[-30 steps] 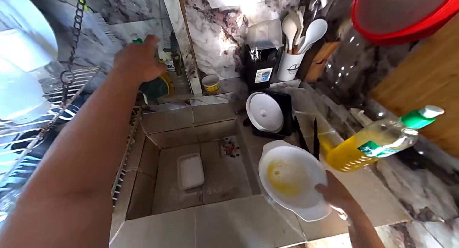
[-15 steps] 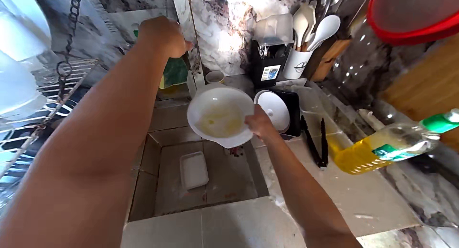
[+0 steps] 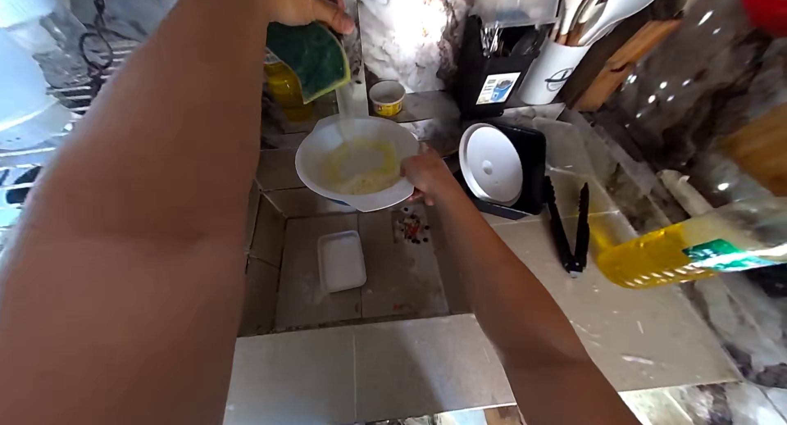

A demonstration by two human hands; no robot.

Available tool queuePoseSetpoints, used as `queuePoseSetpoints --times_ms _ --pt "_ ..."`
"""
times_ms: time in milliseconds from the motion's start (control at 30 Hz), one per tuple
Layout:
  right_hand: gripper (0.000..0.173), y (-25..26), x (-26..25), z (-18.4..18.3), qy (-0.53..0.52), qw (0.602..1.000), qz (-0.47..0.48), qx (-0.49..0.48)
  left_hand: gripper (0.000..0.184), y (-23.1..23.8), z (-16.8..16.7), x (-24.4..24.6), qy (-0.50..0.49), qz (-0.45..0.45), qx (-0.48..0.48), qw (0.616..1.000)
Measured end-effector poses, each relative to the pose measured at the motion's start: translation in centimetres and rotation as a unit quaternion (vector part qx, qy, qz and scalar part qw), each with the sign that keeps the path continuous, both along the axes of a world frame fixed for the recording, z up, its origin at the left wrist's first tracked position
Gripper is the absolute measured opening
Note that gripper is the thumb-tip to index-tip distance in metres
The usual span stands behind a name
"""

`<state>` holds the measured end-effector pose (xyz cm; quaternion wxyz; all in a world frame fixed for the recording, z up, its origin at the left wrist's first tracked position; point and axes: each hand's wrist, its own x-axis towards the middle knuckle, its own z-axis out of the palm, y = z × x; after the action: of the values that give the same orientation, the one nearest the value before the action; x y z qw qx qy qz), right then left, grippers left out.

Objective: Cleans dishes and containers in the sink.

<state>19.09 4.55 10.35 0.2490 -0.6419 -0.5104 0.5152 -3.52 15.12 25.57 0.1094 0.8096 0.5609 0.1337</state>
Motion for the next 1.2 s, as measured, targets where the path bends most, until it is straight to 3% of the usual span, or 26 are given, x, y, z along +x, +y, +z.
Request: queuePoseSetpoints --times_ms 100,333,433,600,733,800,1200 --pt "0.055 0.1 0.0 0.2 -0.004 1.0 0.002 -0.004 0.046 -2.5 0.8 3.1 0.001 0.11 0.022 0.994" --pt "0.064 0.1 -0.5 0.2 -0.007 1.0 -0.011 -0.013 0.036 -0.4 -0.1 7.4 0.089 0.256 0.091 0.958" --pt "0.065 0.1 -0.6 0.1 -0.001 1.0 -0.011 -0.015 0.036 -0.4 0.2 7.8 0.105 0.256 0.086 0.957" --pt "0.066 0.2 -0.7 -0.4 0.007 1.0 -0.006 -0.027 0.037 -3.5 1.3 6.2 -0.012 0.238 0.023 0.971" --pt "0.065 0.1 -0.8 -0.9 0.015 1.0 -0.005 -0.027 0.038 -3.4 1.6 3.7 0.012 0.199 -0.005 0.98" --pt "0.063 0.1 -0.8 -1.0 0.019 0.999 -0.006 -0.026 0.04 -3.1 1.2 3.2 -0.003 0.179 0.009 0.984" --pt "0.071 -0.3 -1.0 -1.4 0.03 1.0 0.0 -0.008 0.077 -2.1 -0.2 4.4 -0.064 0.258 0.089 0.96"
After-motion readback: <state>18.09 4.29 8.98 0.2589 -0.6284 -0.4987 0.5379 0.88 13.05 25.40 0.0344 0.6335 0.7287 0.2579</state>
